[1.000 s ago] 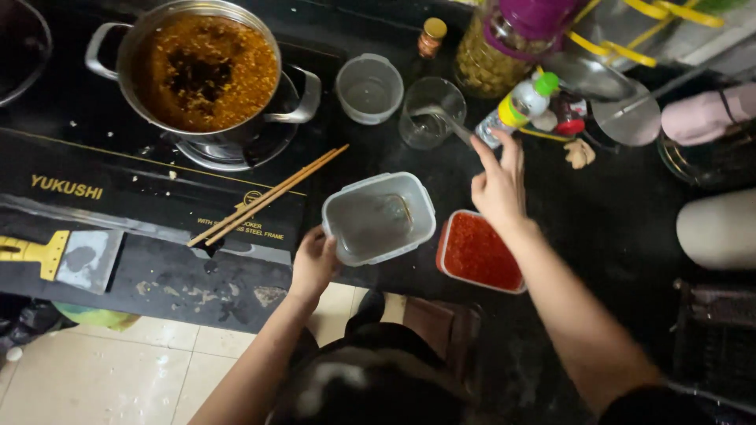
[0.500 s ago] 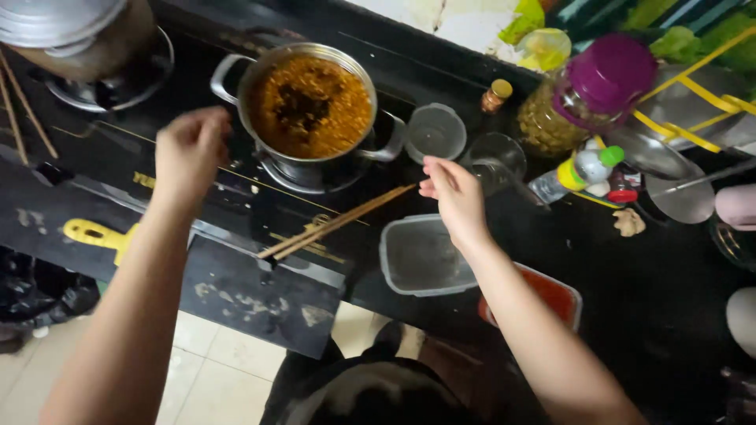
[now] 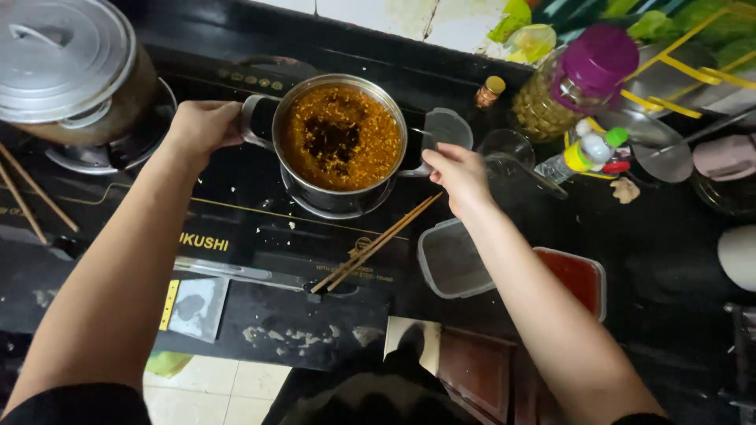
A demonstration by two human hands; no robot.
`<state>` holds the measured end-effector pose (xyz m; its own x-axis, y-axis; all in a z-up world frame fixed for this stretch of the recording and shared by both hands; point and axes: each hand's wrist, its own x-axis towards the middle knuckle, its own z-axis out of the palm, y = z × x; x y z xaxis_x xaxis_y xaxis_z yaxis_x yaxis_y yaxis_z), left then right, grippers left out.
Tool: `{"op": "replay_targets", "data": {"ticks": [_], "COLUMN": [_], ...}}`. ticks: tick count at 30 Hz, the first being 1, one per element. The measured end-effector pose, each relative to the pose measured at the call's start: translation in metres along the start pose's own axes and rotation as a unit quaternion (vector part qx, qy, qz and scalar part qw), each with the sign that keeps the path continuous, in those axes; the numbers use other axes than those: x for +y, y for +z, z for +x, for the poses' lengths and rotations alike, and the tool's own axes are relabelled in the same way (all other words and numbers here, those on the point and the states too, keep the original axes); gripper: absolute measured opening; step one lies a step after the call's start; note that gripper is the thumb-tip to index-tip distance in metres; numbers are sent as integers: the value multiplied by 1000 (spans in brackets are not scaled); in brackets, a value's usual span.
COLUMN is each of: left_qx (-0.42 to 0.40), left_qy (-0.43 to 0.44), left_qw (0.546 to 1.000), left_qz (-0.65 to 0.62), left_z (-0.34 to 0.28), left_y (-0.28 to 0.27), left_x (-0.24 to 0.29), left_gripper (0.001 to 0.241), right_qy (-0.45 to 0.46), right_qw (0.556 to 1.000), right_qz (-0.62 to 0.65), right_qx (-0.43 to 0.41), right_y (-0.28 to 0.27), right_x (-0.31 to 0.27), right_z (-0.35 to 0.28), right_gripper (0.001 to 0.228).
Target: Pouring a red sauce into a pot and stirring it on a stove.
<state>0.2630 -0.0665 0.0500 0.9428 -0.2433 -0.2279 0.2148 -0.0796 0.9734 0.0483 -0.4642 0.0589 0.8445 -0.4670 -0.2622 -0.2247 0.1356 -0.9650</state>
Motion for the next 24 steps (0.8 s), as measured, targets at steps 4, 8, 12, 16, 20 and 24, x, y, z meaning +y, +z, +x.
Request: {"op": "replay_targets", "data": {"ticks": [4, 8, 12, 16, 20, 24], "left_qx": [8, 32, 48, 19, -18, -69], "left_qy": [-17, -5, -10, -3, 4, -45], "left_qw": [999, 997, 995, 998, 997, 994], "left_qz": [35, 64, 84, 64, 75, 72], "left_z": [-14, -28, -59, -100, -144, -189], "left_y": [2, 4, 13, 30, 60, 104], "left_x": [7, 9, 24, 36, 45, 51], "left_gripper": [28, 29, 27, 28, 29, 29], "right_qy": [-7, -21, -45, -51, -38, -24], "right_qw": [999, 998, 997, 997, 996, 992], "right_qz": [-29, -45, -56, -55, -68, -85], "right_qx": [28, 26, 27, 30, 50, 85], "right_y": [2, -4, -15, -44, -88, -137], "right_x": [1, -3, -13, -13, -13, -26], "right_z": [-4, -10, -26, -40, -58, -92], "right_gripper": [49, 44, 39, 38, 40, 39]}}
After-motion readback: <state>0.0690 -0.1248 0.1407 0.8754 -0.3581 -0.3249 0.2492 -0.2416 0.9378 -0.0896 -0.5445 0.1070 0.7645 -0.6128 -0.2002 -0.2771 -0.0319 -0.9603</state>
